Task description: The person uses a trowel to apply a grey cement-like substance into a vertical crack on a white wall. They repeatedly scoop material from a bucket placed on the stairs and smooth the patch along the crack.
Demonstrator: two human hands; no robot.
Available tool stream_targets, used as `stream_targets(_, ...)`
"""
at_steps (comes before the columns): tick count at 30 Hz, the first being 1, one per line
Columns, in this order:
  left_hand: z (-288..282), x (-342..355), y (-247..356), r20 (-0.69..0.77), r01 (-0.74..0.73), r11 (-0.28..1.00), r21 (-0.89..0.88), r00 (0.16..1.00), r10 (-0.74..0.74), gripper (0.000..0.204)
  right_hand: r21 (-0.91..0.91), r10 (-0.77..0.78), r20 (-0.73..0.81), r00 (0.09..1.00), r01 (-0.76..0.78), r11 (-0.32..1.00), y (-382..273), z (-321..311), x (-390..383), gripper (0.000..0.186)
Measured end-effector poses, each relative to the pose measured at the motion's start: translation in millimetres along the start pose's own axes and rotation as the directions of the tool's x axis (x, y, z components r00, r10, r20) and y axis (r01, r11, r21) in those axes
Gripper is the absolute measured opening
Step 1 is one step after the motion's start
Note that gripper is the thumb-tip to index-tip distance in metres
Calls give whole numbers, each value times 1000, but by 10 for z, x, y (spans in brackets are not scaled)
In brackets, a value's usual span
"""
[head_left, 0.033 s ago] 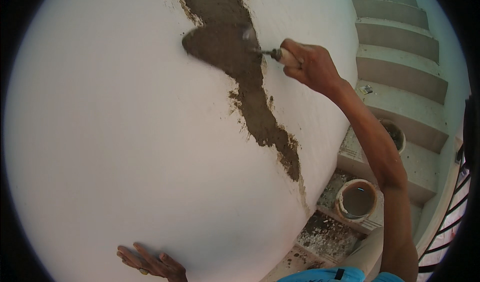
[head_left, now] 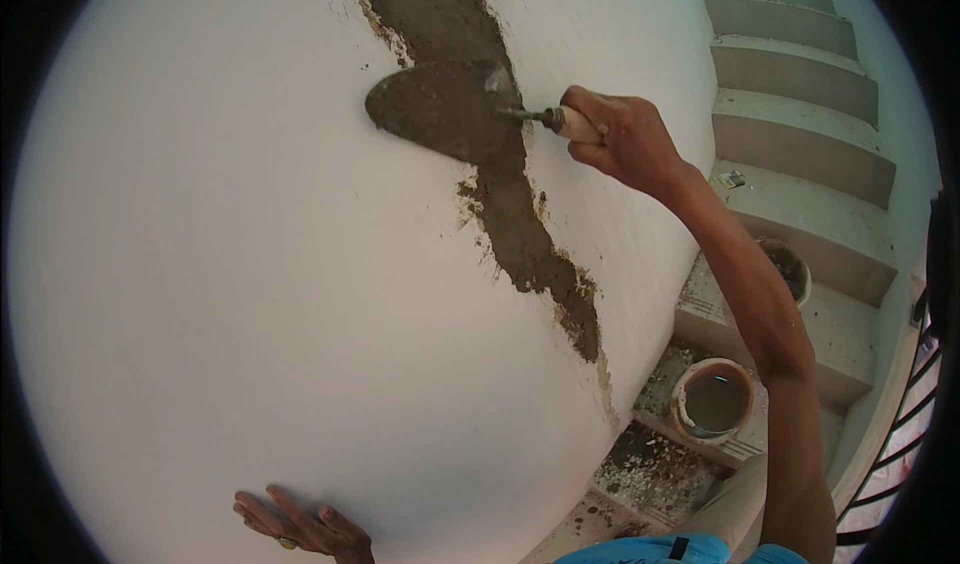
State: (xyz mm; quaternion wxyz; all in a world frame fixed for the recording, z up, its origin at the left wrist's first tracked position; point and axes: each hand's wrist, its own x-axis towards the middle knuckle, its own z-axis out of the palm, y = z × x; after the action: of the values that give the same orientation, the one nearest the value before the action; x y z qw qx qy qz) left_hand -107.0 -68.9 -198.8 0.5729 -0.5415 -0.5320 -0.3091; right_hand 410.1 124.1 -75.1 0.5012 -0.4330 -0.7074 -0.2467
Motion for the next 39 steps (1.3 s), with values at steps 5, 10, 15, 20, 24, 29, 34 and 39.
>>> stream_targets(5,-2,19,-5,-2,-8,1000,-11,1000,8,63,12,86,-72,994,-86,996,4,11,-57,26)
stream_targets(10,-39,47,1,-2,-39,999,5,999,39,62,31,65,-33,997,-64,997,25,71,-193,27)
stream_targets(15,3,77,79,-50,-19,998,-66,999,16,63,-3,78,-43,996,-78,997,66,76,-281,27)
stream_targets(20,-26,65,70,-37,-2,999,-43,999,0,64,41,146,-34,989,-145,989,-5,160,-452,29)
stream_targets(24,8,1,8,-14,11,1000,-6,1000,-11,65,36,115,-30,993,-114,993,32,175,-506,29)
stream_targets(29,19,-2,6,-20,40,999,-33,999,-41,66,88,134,-32,991,-131,988,-63,179,-458,28)
stream_targets(34,11,-14,14,16,27,999,-23,1000,-27,64,95,179,27,983,-181,979,-45,166,-511,29)
stream_targets(39,-58,28,-16,50,0,999,37,999,-2,60,40,70,5,998,-70,997,-42,148,-493,31)
